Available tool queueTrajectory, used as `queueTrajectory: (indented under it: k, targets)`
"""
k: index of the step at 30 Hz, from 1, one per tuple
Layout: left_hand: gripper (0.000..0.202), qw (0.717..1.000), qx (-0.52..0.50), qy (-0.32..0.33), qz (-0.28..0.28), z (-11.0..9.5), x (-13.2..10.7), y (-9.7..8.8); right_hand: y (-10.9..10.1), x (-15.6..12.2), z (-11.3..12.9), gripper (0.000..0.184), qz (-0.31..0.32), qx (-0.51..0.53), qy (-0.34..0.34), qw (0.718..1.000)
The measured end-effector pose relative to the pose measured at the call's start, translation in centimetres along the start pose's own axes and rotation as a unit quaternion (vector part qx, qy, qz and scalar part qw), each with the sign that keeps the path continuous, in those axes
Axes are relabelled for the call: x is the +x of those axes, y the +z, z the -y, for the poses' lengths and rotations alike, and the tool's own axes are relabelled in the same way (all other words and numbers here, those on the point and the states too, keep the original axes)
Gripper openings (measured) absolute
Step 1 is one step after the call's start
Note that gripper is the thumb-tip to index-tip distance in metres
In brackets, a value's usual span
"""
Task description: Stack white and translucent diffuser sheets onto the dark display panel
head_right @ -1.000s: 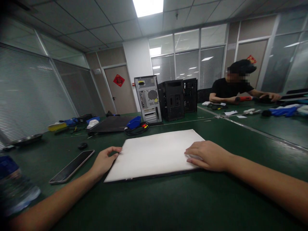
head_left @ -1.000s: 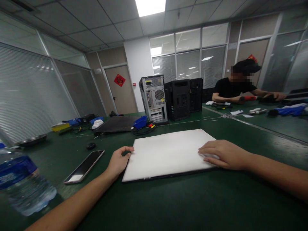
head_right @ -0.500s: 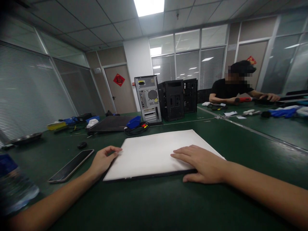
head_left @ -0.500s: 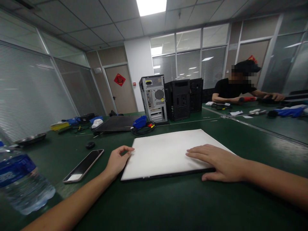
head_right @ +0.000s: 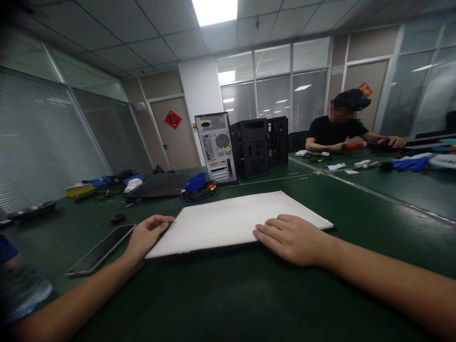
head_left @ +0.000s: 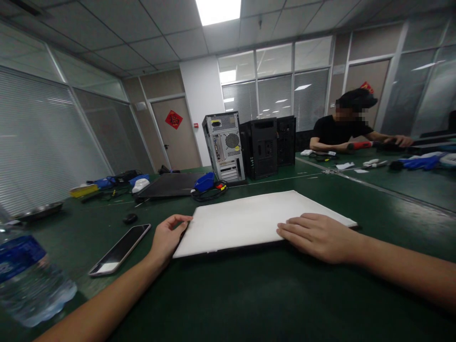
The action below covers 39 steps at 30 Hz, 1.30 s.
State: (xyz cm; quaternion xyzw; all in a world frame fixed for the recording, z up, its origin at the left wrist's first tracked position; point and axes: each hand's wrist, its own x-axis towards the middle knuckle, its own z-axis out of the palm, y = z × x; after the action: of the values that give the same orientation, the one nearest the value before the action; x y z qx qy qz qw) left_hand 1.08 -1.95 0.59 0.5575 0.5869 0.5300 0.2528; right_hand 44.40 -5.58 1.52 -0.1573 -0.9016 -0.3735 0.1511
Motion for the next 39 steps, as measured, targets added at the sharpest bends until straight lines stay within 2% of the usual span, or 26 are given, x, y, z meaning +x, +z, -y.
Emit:
queueTrajectory:
  k: [3, 6, 9, 11, 13, 15, 18, 21, 23, 26, 31, 36, 39]
  targets:
    - [0.03, 1.0, -0.007, -0.017, 0.009, -0.3, -0.2, -0.1, -0.3, 0.0, -0.5, 0.037, -0.01, -0.017, 0.033, 0.999]
    - [0.035, 0.998, 0.003, 0.001, 0.064, -1.0, -0.7, -0.6, -0.4, -0.3, -1.2, 0.036, -0.015, -0.021, 0.071, 0.997]
    - [0.036, 0.975, 0.069, 0.127, 0.167, -1.9, -1.5, -1.3, -0.1, -1.1, -1.9, 0.036, -0.022, -0.007, 0.11, 0.994]
    - [0.042, 0.939, 0.126, 0.231, 0.222, -2.1, -1.7, -1.6, 0.3, -1.8, -2.3, 0.037, -0.029, 0.006, 0.131, 0.991]
    - [0.048, 0.907, 0.17, 0.299, 0.242, -1.9, -1.7, -1.7, 0.7, -2.4, -2.7, 0.037, -0.033, 0.014, 0.139, 0.99]
    - [0.047, 0.896, 0.199, 0.318, 0.235, -1.3, -1.4, -1.7, 1.1, -2.9, -3.0, 0.037, -0.039, 0.024, 0.134, 0.99]
    - [0.044, 0.899, 0.218, 0.319, 0.206, -0.4, -1.0, -1.4, 1.3, -3.3, -3.2, 0.038, -0.057, 0.056, 0.115, 0.99]
    - [0.042, 0.901, 0.211, 0.332, 0.185, -0.4, -1.3, -1.2, 1.3, -3.5, -3.2, 0.041, -0.087, 0.061, 0.096, 0.99]
    - [0.042, 0.902, 0.201, 0.337, 0.179, -0.7, -1.8, -1.0, 1.2, -3.6, -3.2, 0.039, -0.111, 0.039, 0.11, 0.987]
    - [0.042, 0.912, 0.19, 0.317, 0.179, -1.3, -2.5, -0.8, 1.1, -3.8, -3.3, 0.027, -0.133, 0.026, 0.152, 0.979]
    - [0.043, 0.927, 0.18, 0.274, 0.181, -1.8, -3.1, -0.7, 0.6, -3.5, -3.6, 0.022, -0.132, 0.032, 0.2, 0.97]
    - [0.042, 0.939, 0.187, 0.251, 0.144, -1.5, -2.9, -0.3, -2.3, -2.2, -4.7, 0.019, -0.145, 0.051, 0.195, 0.969]
    - [0.049, 0.941, 0.216, 0.228, 0.125, -1.0, -2.7, 0.2, -5.1, -1.8, -5.3, 0.015, -0.14, 0.016, 0.233, 0.962]
